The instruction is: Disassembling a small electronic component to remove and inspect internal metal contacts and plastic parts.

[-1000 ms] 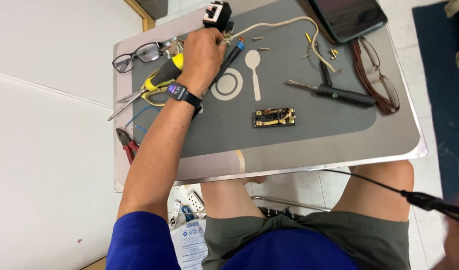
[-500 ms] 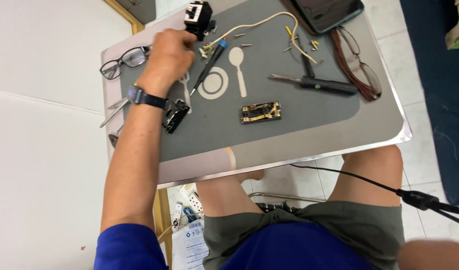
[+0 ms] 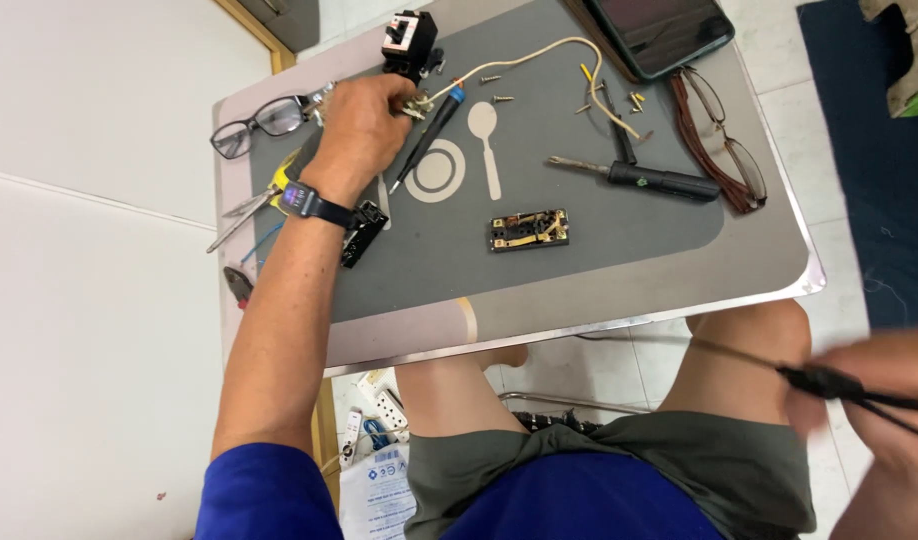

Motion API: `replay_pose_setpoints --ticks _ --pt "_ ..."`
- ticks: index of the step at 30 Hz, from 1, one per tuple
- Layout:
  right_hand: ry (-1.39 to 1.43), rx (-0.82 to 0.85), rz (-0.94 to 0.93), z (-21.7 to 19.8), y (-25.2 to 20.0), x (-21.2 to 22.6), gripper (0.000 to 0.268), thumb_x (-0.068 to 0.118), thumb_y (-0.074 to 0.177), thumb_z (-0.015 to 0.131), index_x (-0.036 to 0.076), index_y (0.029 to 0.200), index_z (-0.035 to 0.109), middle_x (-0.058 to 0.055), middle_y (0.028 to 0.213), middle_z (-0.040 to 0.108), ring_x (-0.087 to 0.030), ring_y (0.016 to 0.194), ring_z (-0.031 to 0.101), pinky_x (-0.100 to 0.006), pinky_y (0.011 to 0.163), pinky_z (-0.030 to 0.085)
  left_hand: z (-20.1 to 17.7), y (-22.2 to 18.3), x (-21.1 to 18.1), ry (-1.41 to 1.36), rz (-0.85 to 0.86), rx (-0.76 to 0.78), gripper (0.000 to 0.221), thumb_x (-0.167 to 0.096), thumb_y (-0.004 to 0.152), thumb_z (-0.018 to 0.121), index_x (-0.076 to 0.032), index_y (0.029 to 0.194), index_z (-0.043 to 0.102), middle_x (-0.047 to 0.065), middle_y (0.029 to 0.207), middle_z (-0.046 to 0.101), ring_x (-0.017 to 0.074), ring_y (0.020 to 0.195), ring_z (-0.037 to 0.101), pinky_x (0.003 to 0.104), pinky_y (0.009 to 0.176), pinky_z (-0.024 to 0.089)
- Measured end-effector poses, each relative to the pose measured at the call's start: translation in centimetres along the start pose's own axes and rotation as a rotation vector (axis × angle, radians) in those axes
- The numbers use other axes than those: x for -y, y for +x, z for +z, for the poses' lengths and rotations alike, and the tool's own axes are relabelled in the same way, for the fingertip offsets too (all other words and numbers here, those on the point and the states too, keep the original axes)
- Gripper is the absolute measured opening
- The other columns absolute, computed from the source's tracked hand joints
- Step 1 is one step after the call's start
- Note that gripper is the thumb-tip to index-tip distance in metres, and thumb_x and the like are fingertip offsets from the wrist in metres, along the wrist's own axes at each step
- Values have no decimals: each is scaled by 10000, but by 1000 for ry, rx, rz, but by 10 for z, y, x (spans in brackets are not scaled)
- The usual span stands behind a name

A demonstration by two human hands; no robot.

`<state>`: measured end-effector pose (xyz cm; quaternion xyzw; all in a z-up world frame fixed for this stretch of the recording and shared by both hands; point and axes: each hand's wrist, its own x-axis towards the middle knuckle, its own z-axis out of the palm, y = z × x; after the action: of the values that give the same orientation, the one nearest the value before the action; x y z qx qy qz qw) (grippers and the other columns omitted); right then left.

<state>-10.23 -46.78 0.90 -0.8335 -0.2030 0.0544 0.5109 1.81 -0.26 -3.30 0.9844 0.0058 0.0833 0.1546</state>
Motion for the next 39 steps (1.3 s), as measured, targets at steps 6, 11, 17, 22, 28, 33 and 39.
replay_pose_setpoints --ticks 6,11,17,22,28,33,39 --pt "-132 -280 -228 48 66 -44 43 -45 1011 736 -21 1037 760 -99 881 684 -142 667 513 -272 667 394 15 10 7 74 -32 -24 473 -18 734 713 -98 1199 687 48 811 700 292 777 645 422 743 503" --pt "-302 -296 -630 82 115 -57 164 20 913 832 31 1059 758 -109 1023 704 -164 748 598 -262 618 460 4 -4 -4 229 175 -138 455 140 681 505 -9 1080 664 168 792 648 389 682 588 481 576 453" --pt "-457 -328 -758 95 137 -38 83 47 944 821 45 996 757 -89 1023 713 -198 849 685 -288 609 508 -9 -25 -6 385 277 -260 417 152 791 498 -10 1163 596 133 810 607 303 666 546 409 605 490" --pt "-391 -345 -838 104 165 -24 75 -46 952 773 18 958 736 -96 991 707 -234 833 674 -308 663 509 -23 -38 -8 219 246 -300 518 121 789 525 -26 1285 535 149 861 615 336 721 536 433 704 469" --pt "-219 -285 -769 128 179 -13 97 -72 927 729 5 983 747 -85 955 716 -185 783 650 -283 605 478 -41 -61 -31 -18 -29 -278 479 -32 831 606 -144 1291 539 -29 934 607 137 688 545 323 743 470" --pt "36 -86 -690 137 181 0 120 -53 853 749 2 960 738 -152 803 694 -250 553 605 -335 467 441 -27 -102 -52 -303 20 -189 631 41 776 714 -63 1365 513 142 924 706 297 728 690 398 636 550" --pt "-234 180 -823 128 152 7 433 298 699 862 69 1046 740 -162 1044 721 -393 977 654 -447 798 524 0 -144 -64 -273 6 -21 702 -52 774 732 -195 1417 488 83 1001 725 258 809 700 368 697 559"
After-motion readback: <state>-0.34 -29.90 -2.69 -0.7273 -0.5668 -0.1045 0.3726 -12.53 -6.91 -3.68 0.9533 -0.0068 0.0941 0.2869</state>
